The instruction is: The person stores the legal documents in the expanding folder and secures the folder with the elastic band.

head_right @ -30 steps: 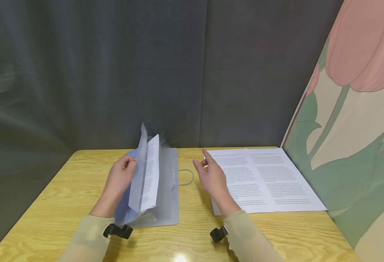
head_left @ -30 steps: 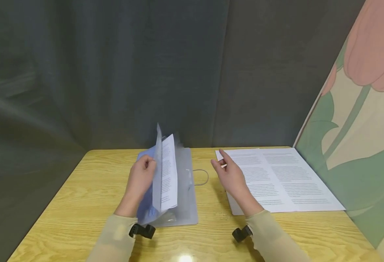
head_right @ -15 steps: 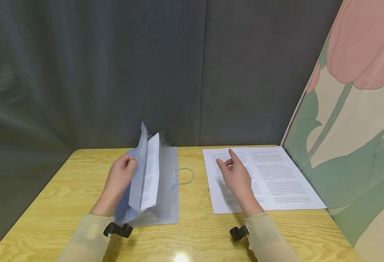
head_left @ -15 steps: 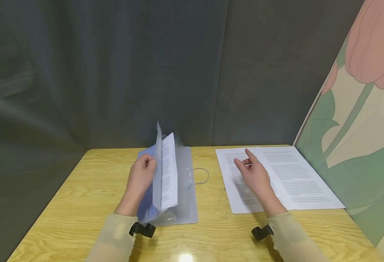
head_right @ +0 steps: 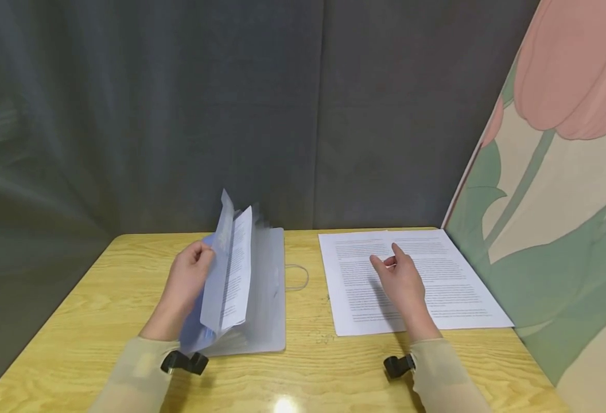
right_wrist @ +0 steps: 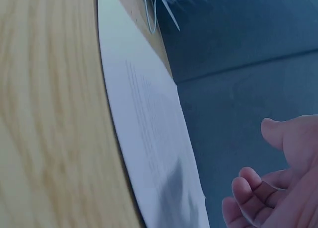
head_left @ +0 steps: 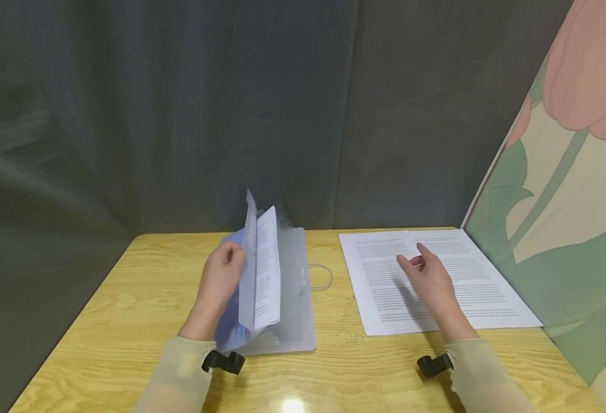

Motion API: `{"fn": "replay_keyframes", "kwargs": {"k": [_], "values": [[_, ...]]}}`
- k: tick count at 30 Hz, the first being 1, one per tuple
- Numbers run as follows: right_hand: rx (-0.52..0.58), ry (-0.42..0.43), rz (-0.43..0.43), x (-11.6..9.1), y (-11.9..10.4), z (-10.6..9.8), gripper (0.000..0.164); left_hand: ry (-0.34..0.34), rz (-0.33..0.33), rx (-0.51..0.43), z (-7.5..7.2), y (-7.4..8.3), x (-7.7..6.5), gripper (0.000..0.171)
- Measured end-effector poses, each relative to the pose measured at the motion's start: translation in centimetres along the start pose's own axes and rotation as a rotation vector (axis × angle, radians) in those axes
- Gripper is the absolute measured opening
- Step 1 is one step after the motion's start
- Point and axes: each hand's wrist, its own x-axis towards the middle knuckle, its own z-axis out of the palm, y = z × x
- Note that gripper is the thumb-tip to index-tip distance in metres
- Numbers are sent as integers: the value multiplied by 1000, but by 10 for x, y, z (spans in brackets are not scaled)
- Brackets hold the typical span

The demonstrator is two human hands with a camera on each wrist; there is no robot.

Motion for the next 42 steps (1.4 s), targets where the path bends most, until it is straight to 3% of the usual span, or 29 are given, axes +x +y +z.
{"fn": "replay_keyframes", "kwargs": {"k": [19, 34, 42], "values": [[-84, 32, 140, 8, 39, -13, 89, 6, 10, -32, 4, -2, 0, 15], [-194, -128, 182, 11, 51, -15, 105, -2, -1, -34, 2, -2, -2, 16], [-260, -141, 192, 12, 50, -14, 101, 1, 8, -33, 2, -2, -1, 15]]}}
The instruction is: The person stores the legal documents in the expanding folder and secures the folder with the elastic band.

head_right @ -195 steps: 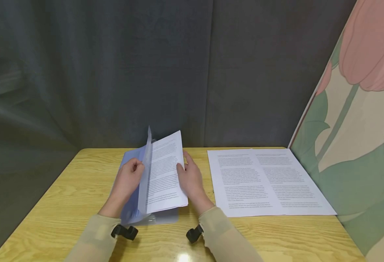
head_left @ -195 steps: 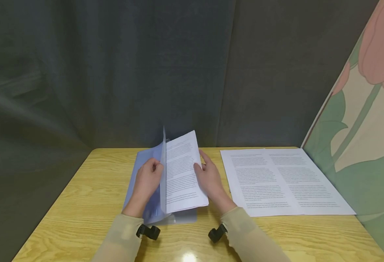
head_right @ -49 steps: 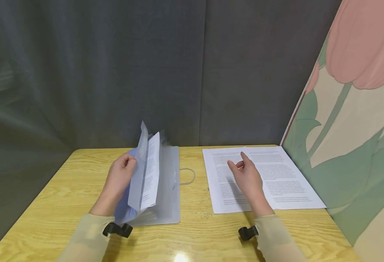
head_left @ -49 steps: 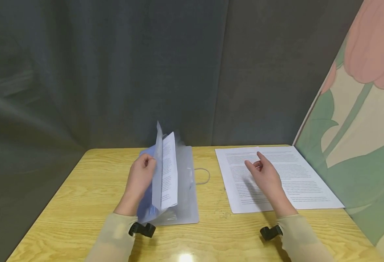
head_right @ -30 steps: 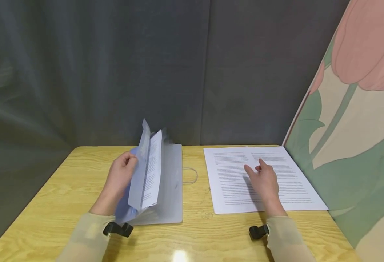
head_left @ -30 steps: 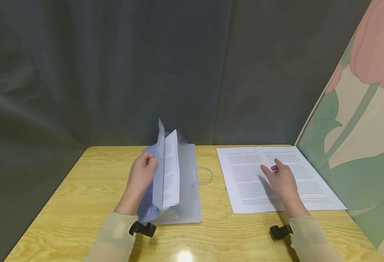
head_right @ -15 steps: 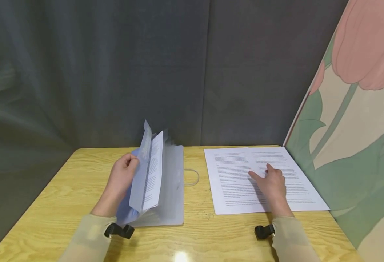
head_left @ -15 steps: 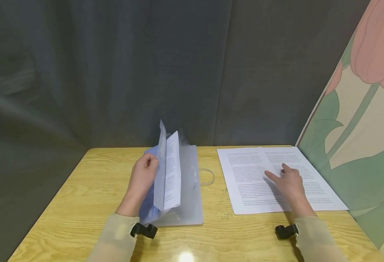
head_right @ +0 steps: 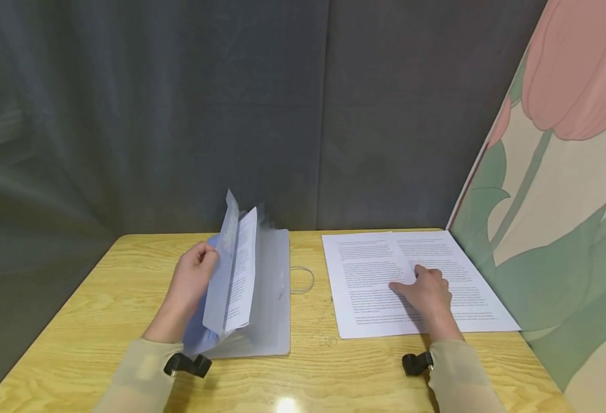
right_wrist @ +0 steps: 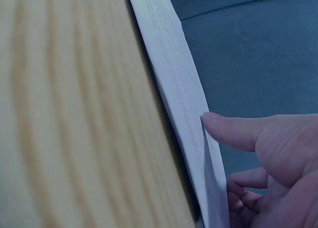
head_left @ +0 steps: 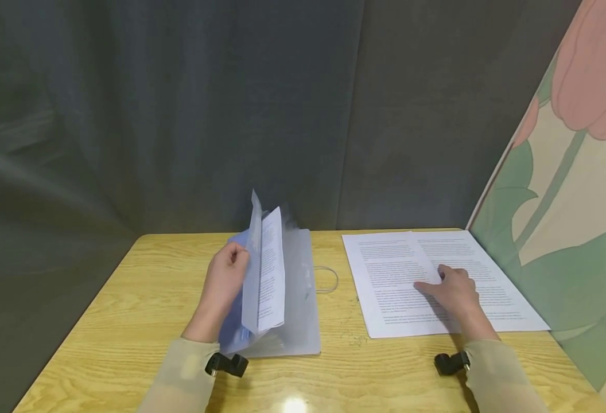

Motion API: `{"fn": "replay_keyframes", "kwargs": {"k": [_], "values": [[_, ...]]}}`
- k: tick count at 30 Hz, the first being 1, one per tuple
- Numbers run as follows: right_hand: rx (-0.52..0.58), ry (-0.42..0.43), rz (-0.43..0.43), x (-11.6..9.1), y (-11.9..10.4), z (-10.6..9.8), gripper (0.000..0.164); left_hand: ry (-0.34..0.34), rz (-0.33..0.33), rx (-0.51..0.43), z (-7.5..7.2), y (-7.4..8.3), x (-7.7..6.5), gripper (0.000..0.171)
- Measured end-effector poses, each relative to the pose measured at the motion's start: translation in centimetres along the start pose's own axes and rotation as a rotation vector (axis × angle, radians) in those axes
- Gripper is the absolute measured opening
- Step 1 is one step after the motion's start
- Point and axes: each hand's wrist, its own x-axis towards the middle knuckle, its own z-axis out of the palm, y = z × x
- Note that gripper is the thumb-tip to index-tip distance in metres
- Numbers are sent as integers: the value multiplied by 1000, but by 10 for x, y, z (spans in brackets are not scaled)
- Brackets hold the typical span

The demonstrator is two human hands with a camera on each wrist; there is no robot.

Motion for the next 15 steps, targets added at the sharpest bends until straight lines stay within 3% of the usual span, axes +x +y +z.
{"fn": "replay_keyframes", "kwargs": {"k": [15], "values": [[-6, -9, 47, -3, -8, 0, 93, -2, -11, 10, 0, -1, 1, 16]]}}
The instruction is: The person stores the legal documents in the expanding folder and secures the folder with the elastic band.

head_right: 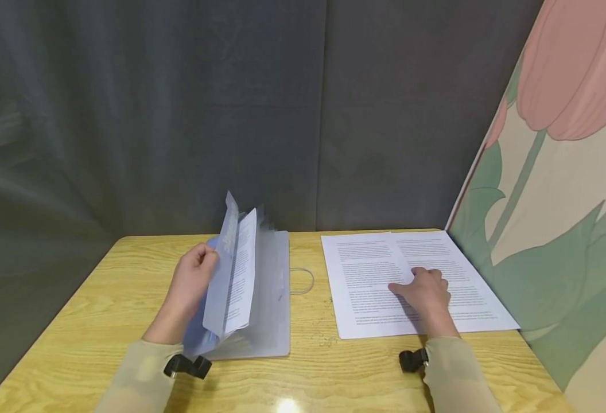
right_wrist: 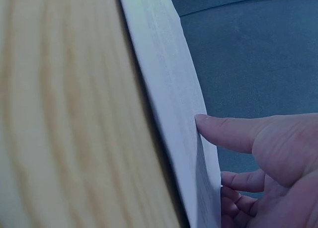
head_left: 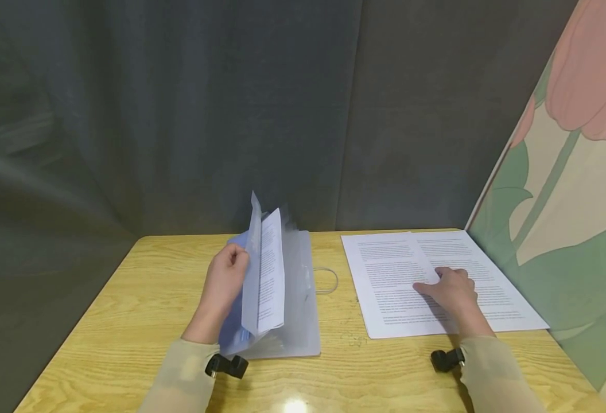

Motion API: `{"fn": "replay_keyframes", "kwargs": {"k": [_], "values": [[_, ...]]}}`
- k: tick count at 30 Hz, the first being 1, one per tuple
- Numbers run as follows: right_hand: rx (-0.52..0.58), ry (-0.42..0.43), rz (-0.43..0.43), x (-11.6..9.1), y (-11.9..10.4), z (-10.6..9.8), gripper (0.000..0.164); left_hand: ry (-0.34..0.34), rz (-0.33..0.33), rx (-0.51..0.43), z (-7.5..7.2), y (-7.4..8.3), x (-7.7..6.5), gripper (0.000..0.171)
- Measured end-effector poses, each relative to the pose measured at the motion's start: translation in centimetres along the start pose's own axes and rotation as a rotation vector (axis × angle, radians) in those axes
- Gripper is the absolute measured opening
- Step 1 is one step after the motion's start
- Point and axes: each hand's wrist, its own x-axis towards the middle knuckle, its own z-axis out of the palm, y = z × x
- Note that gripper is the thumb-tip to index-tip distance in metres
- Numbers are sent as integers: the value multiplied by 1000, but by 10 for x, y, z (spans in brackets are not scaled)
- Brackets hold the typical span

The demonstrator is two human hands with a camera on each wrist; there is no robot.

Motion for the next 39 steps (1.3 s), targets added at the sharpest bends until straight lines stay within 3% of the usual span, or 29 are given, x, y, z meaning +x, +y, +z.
{"fn": "replay_keyframes", "kwargs": {"k": [7, 14, 18, 24, 33, 39], "values": [[50, 31, 2, 5, 1, 2, 92, -2, 7, -23, 2, -6, 1, 15], [72, 7, 2, 7, 3, 3, 105, -3, 7, -29, 3, -8, 2, 15], [51, 9, -9, 6, 1, 2, 96, -1, 8, -31, 5, -8, 2, 15], [66, 28, -73, 5, -1, -1, 82, -1, 9, -35, 5, -8, 2, 15], [137, -14, -214, -2, -11, -14, 78, -2, 12, -44, 4, -9, 4, 15], [167, -36, -241, -9, -22, -22, 80, 7, 16, -39, 4, -9, 3, 15]]}}
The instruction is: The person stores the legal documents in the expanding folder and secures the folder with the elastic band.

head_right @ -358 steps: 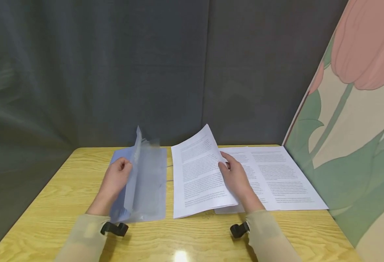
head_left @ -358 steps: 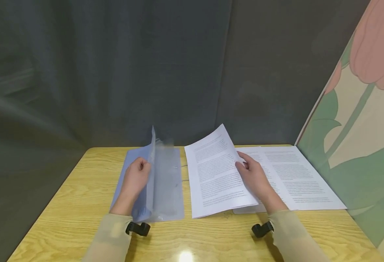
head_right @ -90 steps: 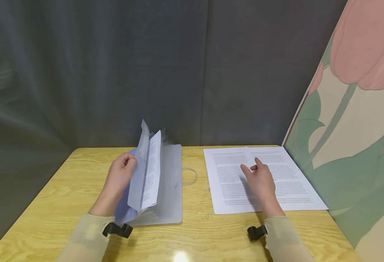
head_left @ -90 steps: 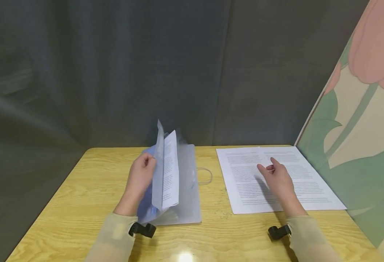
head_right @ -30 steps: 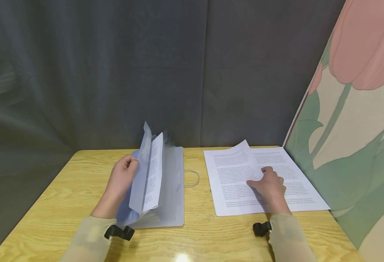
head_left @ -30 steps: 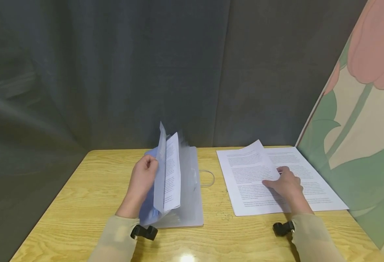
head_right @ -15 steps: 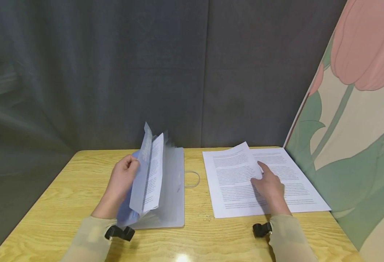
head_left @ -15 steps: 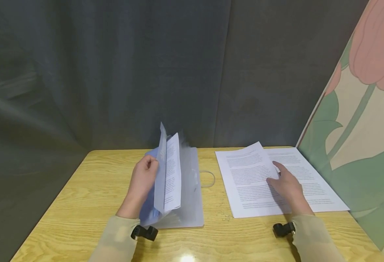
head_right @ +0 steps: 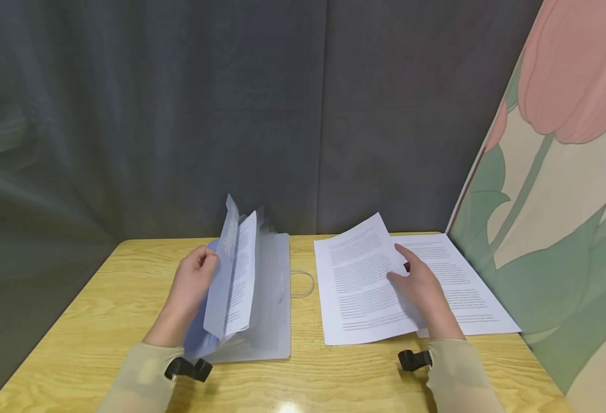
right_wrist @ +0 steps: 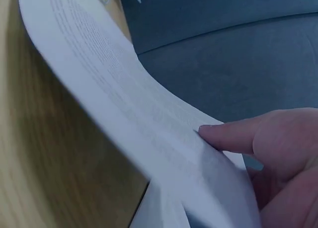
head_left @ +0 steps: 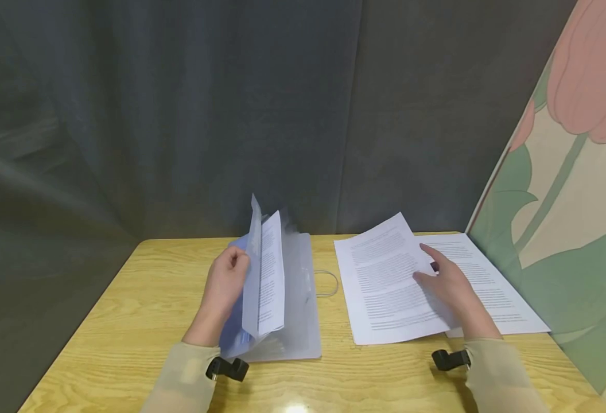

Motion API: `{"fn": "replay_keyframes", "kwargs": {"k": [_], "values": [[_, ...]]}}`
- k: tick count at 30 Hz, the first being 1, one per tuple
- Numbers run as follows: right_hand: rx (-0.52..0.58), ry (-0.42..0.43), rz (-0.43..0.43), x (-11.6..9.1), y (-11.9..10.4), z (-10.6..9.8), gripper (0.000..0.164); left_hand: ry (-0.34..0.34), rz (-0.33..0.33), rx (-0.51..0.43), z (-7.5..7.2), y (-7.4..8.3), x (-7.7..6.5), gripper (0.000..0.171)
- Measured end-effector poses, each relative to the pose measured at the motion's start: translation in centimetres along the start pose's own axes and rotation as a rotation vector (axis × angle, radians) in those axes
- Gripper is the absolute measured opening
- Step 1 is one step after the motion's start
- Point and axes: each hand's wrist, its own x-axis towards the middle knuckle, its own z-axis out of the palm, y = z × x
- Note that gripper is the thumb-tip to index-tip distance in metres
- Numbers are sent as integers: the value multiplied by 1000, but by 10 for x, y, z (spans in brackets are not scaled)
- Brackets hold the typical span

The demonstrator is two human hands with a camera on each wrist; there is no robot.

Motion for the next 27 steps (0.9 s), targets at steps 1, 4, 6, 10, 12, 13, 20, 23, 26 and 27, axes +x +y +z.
{"fn": "replay_keyframes", "kwargs": {"k": [1, 4, 6, 10, 12, 13, 20, 23, 26, 27], "values": [[9, -3, 5, 0, -2, 0, 81, 1, -1, 0, 0, 0, 0, 15], [33, -9, 13, -1, -8, 0, 82, 1, -2, -1, 0, 0, 0, 15], [53, -8, 8, -2, -12, 0, 82, 0, -3, 3, 0, 0, 0, 15], [98, 6, -13, -4, -18, -2, 82, -2, -5, 7, 0, 0, 1, 15], [119, 16, -20, -6, -21, -4, 82, -4, -5, 5, -1, 0, 1, 15], [130, 21, -21, -7, -23, -4, 82, -4, -5, 3, -1, 0, 1, 15], [181, 34, -6, -13, -36, -10, 82, -5, 6, -2, -1, -1, 2, 15], [202, 42, -12, -16, -42, -12, 82, -6, 6, -2, -1, -1, 2, 15], [238, 49, -12, -18, -48, -12, 83, -7, 0, -1, -1, 0, 1, 15], [247, 52, -11, -19, -50, -13, 83, -8, -2, -1, -1, 0, 1, 15]]}}
